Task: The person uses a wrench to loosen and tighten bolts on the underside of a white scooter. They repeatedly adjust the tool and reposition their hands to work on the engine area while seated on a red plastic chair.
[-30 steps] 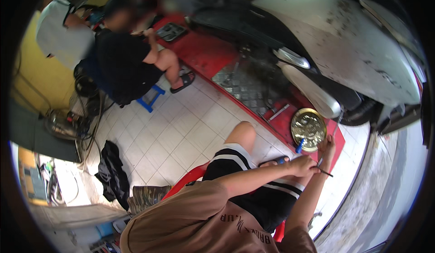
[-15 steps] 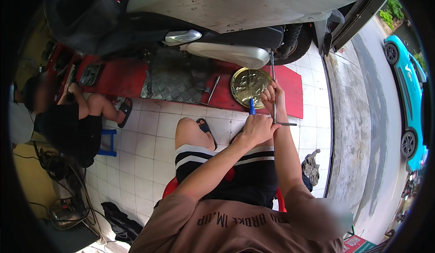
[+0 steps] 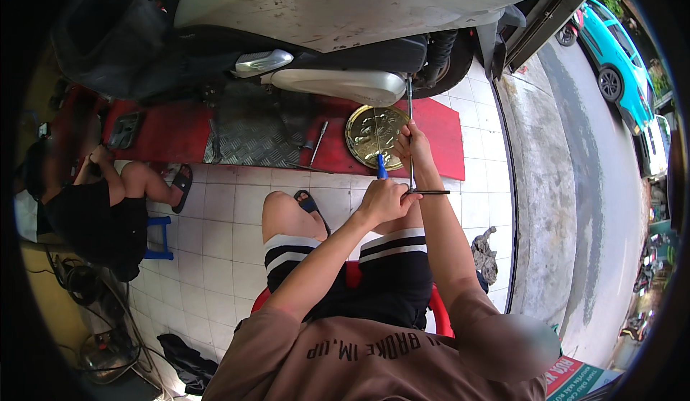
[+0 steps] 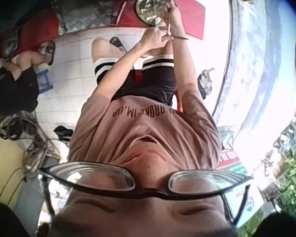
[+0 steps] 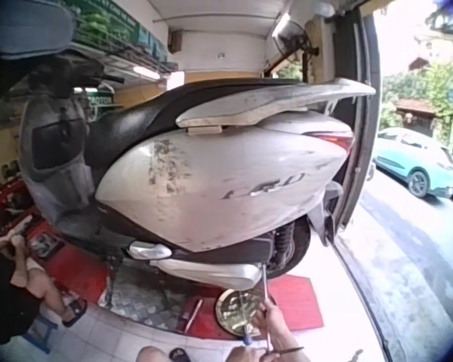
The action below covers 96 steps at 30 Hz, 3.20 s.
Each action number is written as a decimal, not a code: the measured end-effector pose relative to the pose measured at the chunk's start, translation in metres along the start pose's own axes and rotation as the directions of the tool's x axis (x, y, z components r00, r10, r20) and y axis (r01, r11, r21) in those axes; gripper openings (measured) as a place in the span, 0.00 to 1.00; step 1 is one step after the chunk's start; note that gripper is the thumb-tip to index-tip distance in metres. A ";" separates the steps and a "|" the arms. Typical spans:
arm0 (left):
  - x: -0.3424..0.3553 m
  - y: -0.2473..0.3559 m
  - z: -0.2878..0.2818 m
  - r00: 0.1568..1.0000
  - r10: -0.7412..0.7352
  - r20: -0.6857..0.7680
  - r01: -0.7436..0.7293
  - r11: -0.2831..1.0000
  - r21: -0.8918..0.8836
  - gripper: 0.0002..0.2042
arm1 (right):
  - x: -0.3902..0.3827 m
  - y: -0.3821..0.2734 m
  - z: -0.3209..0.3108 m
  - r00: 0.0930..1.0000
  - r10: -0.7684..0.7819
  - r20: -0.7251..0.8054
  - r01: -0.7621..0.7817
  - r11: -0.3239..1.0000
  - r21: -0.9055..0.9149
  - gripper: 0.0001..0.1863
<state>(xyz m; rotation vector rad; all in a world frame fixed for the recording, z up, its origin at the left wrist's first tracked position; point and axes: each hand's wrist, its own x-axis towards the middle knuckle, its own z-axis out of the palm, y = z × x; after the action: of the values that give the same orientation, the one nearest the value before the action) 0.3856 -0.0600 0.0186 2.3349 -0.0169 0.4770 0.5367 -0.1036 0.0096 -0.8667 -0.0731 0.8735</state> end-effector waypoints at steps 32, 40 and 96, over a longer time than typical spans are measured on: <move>-0.005 0.002 -0.001 0.997 0.057 -0.053 -0.055 0.998 0.030 0.20 | -0.002 -0.009 0.009 0.997 0.071 -0.017 -0.072 0.993 -0.094 0.21; -0.003 0.017 0.003 0.999 0.032 -0.023 -0.025 0.969 0.247 0.23 | 0.004 -0.011 -0.014 0.990 0.071 0.121 -0.084 0.991 0.104 0.18; 0.002 0.008 0.005 1.000 0.003 -0.013 -0.004 1.000 -0.012 0.09 | -0.114 0.006 -0.019 0.895 -0.442 0.060 0.392 0.844 0.365 0.27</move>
<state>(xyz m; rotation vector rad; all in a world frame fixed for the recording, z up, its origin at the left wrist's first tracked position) 0.3884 -0.0686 0.0212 2.3205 -0.0175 0.4926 0.4645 -0.1931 0.0241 -0.4294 -0.2196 0.5092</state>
